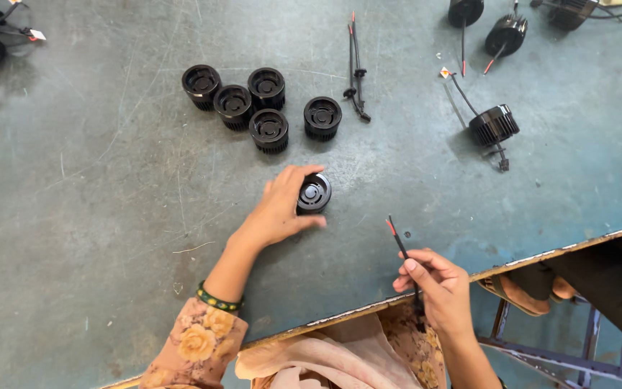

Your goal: The person repeatedly picks black cylindrical housings and wires with connectors from a table, inserts the wires into the housings, and places the assembled units aside. The person handles items one at a time and continues the cycle throughout the clip.

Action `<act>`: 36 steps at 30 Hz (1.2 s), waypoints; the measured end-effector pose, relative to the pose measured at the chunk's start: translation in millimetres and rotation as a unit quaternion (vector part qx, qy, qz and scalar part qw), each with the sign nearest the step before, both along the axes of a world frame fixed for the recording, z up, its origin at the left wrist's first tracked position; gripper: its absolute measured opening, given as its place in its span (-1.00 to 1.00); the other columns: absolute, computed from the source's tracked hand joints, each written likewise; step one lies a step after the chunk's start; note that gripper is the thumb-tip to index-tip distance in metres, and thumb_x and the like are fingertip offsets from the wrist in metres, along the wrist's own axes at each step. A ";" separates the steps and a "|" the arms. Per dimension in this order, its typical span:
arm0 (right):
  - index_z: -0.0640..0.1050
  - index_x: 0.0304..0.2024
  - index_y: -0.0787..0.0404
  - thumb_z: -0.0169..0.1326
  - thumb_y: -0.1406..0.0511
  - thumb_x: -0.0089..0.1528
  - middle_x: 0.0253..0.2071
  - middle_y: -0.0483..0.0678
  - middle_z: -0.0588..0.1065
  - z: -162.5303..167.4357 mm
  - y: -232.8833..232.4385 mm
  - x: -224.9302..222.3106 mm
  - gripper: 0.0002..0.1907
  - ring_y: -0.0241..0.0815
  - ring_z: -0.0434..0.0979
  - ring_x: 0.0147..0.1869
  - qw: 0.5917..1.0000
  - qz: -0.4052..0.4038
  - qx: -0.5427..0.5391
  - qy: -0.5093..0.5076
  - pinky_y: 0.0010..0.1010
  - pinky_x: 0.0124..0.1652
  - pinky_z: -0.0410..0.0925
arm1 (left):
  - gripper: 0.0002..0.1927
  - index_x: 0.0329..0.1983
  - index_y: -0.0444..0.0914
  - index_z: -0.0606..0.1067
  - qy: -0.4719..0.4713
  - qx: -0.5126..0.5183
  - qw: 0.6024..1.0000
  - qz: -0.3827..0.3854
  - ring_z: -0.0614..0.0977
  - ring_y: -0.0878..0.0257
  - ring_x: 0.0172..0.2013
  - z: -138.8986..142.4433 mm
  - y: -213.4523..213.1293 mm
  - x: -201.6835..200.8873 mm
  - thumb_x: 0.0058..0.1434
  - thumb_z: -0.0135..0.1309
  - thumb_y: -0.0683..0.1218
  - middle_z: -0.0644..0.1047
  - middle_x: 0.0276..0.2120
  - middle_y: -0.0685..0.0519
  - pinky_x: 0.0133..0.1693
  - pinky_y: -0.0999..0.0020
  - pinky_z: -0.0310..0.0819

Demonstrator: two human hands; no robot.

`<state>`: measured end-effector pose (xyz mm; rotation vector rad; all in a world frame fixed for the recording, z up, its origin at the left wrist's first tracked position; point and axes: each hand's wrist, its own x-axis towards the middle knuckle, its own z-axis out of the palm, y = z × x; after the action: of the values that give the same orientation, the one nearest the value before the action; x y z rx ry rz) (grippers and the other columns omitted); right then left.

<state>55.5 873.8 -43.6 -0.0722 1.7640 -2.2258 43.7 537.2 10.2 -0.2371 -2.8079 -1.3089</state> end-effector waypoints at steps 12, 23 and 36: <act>0.54 -0.02 0.39 0.09 0.41 0.40 -0.32 0.01 0.50 -41.4 45.7 -70.1 -0.86 -0.23 0.49 -0.34 0.938 -0.259 -0.211 0.097 -0.41 -0.34 0.39 | -0.52 0.13 -0.15 0.50 0.128 0.143 0.981 0.013 0.66 0.26 -0.26 11.7 105.4 -101.2 0.22 0.25 0.13 0.60 -0.05 0.11 -0.15 0.35 0.52; 0.50 0.01 0.32 0.04 0.44 0.43 -0.09 0.01 0.54 -49.6 49.3 -84.2 -0.89 -0.27 0.52 -0.25 0.941 -0.255 -0.134 0.175 -0.46 -0.30 0.44 | -0.27 0.04 -0.13 0.46 0.144 -0.097 0.981 0.082 0.52 0.03 0.07 -29.2 271.2 -253.5 -0.20 0.40 0.18 0.53 -0.04 0.02 -0.02 -0.03 0.33; 0.40 0.00 0.35 0.04 0.45 0.57 -0.04 0.13 0.55 -168.0 129.1 -155.1 -0.92 -0.18 0.57 -0.26 0.951 -0.198 -0.102 0.213 -0.35 -0.30 0.48 | -0.22 0.07 -0.22 0.48 0.103 0.171 0.977 0.077 0.67 0.12 0.02 45.3 -102.3 -92.0 -0.15 0.47 0.23 0.61 -0.04 -0.03 0.06 0.28 0.58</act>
<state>-99.5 1002.9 -211.6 -0.2873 1.8801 -2.8555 -48.4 435.0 55.5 -0.1295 -2.3343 -1.5947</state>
